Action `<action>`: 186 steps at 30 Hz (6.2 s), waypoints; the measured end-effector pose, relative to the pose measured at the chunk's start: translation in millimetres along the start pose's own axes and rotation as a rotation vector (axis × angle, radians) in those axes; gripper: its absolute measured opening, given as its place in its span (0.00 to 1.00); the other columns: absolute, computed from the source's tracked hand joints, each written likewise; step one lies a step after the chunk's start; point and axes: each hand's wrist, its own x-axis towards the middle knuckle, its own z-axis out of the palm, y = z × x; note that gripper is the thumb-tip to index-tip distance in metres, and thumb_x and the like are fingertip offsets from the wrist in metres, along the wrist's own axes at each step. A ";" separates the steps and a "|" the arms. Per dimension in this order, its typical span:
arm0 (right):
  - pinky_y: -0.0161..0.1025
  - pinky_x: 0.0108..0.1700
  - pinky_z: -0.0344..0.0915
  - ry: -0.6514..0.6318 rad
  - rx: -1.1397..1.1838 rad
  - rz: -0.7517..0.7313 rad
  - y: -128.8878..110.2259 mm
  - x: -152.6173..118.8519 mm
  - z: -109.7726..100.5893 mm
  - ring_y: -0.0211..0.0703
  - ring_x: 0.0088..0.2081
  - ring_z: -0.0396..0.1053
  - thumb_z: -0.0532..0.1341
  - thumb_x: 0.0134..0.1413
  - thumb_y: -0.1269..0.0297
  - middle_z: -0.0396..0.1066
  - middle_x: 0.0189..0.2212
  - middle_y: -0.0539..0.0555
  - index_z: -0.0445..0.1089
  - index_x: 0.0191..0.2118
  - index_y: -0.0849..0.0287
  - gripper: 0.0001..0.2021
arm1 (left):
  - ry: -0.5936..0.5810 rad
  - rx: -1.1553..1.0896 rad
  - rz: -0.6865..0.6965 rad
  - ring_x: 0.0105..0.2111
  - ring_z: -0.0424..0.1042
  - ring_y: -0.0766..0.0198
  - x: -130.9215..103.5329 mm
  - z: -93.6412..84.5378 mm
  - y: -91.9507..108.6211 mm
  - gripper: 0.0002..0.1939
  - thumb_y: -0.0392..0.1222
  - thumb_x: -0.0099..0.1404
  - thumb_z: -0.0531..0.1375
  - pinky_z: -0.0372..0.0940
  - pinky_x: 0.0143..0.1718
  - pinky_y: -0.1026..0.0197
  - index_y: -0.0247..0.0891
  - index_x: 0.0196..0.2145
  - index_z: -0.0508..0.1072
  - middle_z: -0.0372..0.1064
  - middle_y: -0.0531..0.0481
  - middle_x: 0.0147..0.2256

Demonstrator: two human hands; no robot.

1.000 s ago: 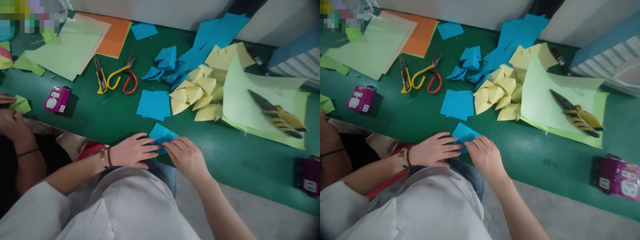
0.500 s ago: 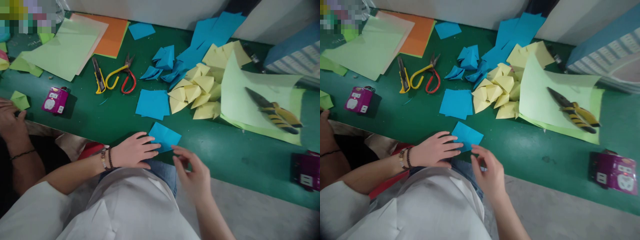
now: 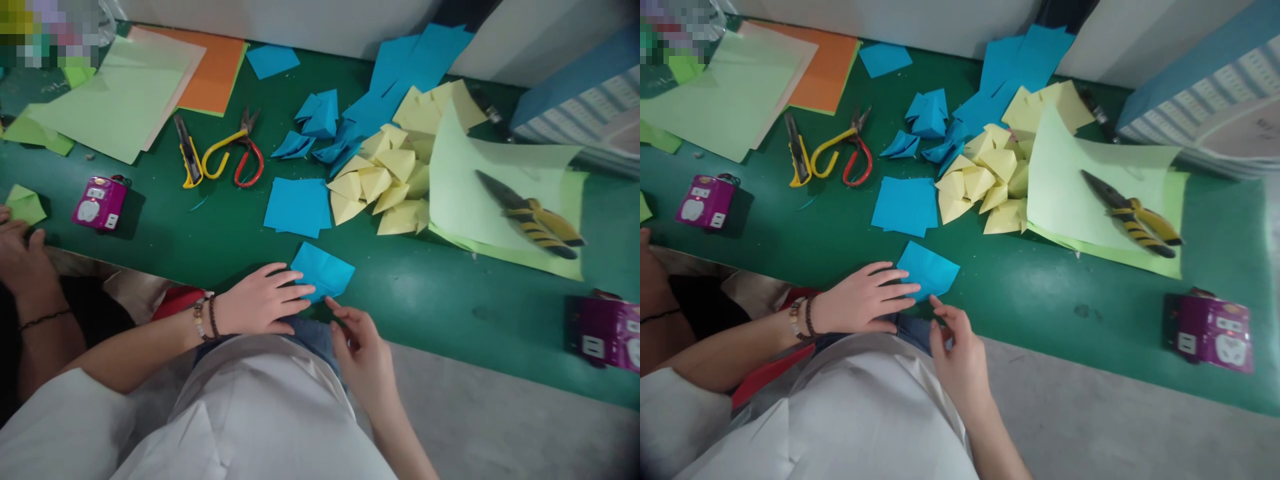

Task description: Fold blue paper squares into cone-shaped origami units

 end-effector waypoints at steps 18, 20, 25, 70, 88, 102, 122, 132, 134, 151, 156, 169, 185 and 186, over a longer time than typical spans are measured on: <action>0.39 0.29 0.58 0.191 -0.549 -0.569 3.2 32.2 16.1 0.39 0.24 0.63 0.58 0.62 0.69 0.66 0.20 0.50 0.68 0.28 0.57 0.10 | -0.005 -0.106 -0.037 0.61 0.60 0.52 0.3 0.1 -4.4 0.32 0.56 0.68 0.57 0.52 0.61 0.49 0.38 0.64 0.58 0.64 0.46 0.61; 0.40 0.29 0.56 0.166 -0.526 -0.585 -1.7 26.8 25.4 0.40 0.24 0.63 0.57 0.63 0.70 0.66 0.20 0.50 0.68 0.28 0.57 0.11 | -0.004 -0.111 -0.041 0.60 0.60 0.52 0.1 0.8 -4.6 0.32 0.56 0.68 0.56 0.52 0.61 0.48 0.38 0.64 0.58 0.65 0.46 0.60; 0.39 0.29 0.59 0.110 -0.442 -0.627 -9.3 20.9 31.3 0.38 0.25 0.66 0.57 0.63 0.69 0.69 0.21 0.49 0.68 0.29 0.56 0.10 | 0.012 -0.111 -0.041 0.61 0.59 0.53 -0.2 1.7 -4.1 0.31 0.55 0.70 0.55 0.52 0.61 0.48 0.38 0.64 0.59 0.65 0.47 0.61; 0.43 0.41 0.64 -0.068 -0.537 -0.817 10.2 84.0 -29.6 0.48 0.41 0.69 0.60 0.61 0.68 0.76 0.33 0.55 0.70 0.46 0.58 0.08 | 0.086 0.047 0.006 0.60 0.62 0.50 0.3 13.5 5.3 0.22 0.54 0.68 0.57 0.56 0.63 0.48 0.37 0.53 0.72 0.68 0.45 0.57; 0.44 0.40 0.65 -0.054 -0.495 -0.711 10.7 81.4 -25.1 0.49 0.41 0.70 0.59 0.62 0.67 0.75 0.32 0.54 0.69 0.43 0.55 0.05 | 0.052 0.025 0.007 0.60 0.61 0.51 1.3 11.7 4.5 0.24 0.53 0.69 0.56 0.56 0.61 0.48 0.40 0.58 0.68 0.68 0.47 0.57; 0.44 0.40 0.63 -0.001 -0.467 -0.666 9.6 77.7 -21.0 0.49 0.41 0.69 0.59 0.61 0.68 0.75 0.29 0.53 0.70 0.42 0.56 0.05 | 0.020 0.037 0.041 0.58 0.62 0.50 4.9 4.5 2.6 0.26 0.54 0.67 0.59 0.57 0.59 0.47 0.40 0.58 0.68 0.69 0.46 0.56; 0.44 0.41 0.63 -0.014 -0.458 -0.632 8.8 76.2 -19.8 0.50 0.42 0.69 0.59 0.61 0.68 0.75 0.31 0.54 0.70 0.43 0.57 0.06 | -0.028 -0.005 0.027 0.60 0.60 0.51 7.7 -1.4 -0.4 0.30 0.59 0.62 0.62 0.56 0.58 0.49 0.42 0.58 0.69 0.62 0.49 0.62; 0.48 0.44 0.68 0.082 -0.339 -0.565 5.4 65.0 -24.4 0.50 0.42 0.72 0.61 0.59 0.68 0.77 0.35 0.54 0.70 0.43 0.53 0.07 | -0.054 0.002 0.011 0.59 0.60 0.50 11.8 -5.9 0.7 0.31 0.62 0.61 0.63 0.57 0.55 0.50 0.42 0.56 0.70 0.63 0.48 0.62; 0.46 0.43 0.70 0.128 -0.268 -0.462 1.4 47.8 -24.0 0.48 0.41 0.74 0.61 0.59 0.69 0.78 0.40 0.55 0.68 0.43 0.52 0.07 | -0.058 0.004 0.009 0.59 0.60 0.50 12.2 -6.2 1.2 0.30 0.62 0.62 0.62 0.57 0.55 0.51 0.42 0.56 0.70 0.62 0.49 0.62; 0.35 0.21 0.65 0.069 -0.036 0.048 8.7 8.0 -18.8 0.32 0.15 0.61 0.55 0.62 0.61 0.78 0.46 0.59 0.63 0.40 0.54 0.05 | -0.042 -0.015 -0.005 0.59 0.60 0.51 10.4 -4.7 2.3 0.28 0.60 0.63 0.62 0.56 0.57 0.50 0.42 0.55 0.70 0.61 0.51 0.63; 0.33 0.24 0.66 0.222 -0.210 -0.006 7.7 17.5 -26.4 0.32 0.19 0.65 0.58 0.61 0.59 0.79 0.42 0.56 0.67 0.40 0.55 0.06 | -0.049 -0.033 0.008 0.59 0.60 0.51 10.0 -4.8 -0.8 0.28 0.60 0.63 0.62 0.55 0.57 0.50 0.43 0.55 0.70 0.61 0.52 0.63; 0.35 0.27 0.58 0.153 -0.467 -0.514 1.2 26.8 21.3 0.36 0.23 0.64 0.57 0.63 0.69 0.68 0.22 0.49 0.69 0.28 0.57 0.11 | -0.032 -0.131 -0.048 0.60 0.60 0.49 8.4 -0.7 -1.4 0.41 0.60 0.62 0.62 0.55 0.57 0.49 0.32 0.64 0.57 0.66 0.39 0.58; 0.47 0.45 0.70 0.130 -0.598 -0.868 42.0 83.1 -57.1 0.49 0.46 0.70 0.61 0.57 0.76 0.68 0.52 0.62 0.70 0.51 0.52 0.18 | -0.011 -0.060 0.124 0.63 0.58 0.50 3.6 3.0 -23.5 0.27 0.59 0.64 0.60 0.55 0.61 0.49 0.40 0.55 0.72 0.65 0.48 0.60; 0.47 0.46 0.70 0.114 -0.597 -0.893 41.1 84.1 -56.3 0.50 0.48 0.69 0.61 0.56 0.77 0.68 0.53 0.62 0.70 0.50 0.52 0.17 | -0.004 -0.069 0.131 0.63 0.58 0.50 3.0 2.8 -25.9 0.27 0.59 0.65 0.60 0.54 0.63 0.48 0.40 0.54 0.73 0.66 0.47 0.60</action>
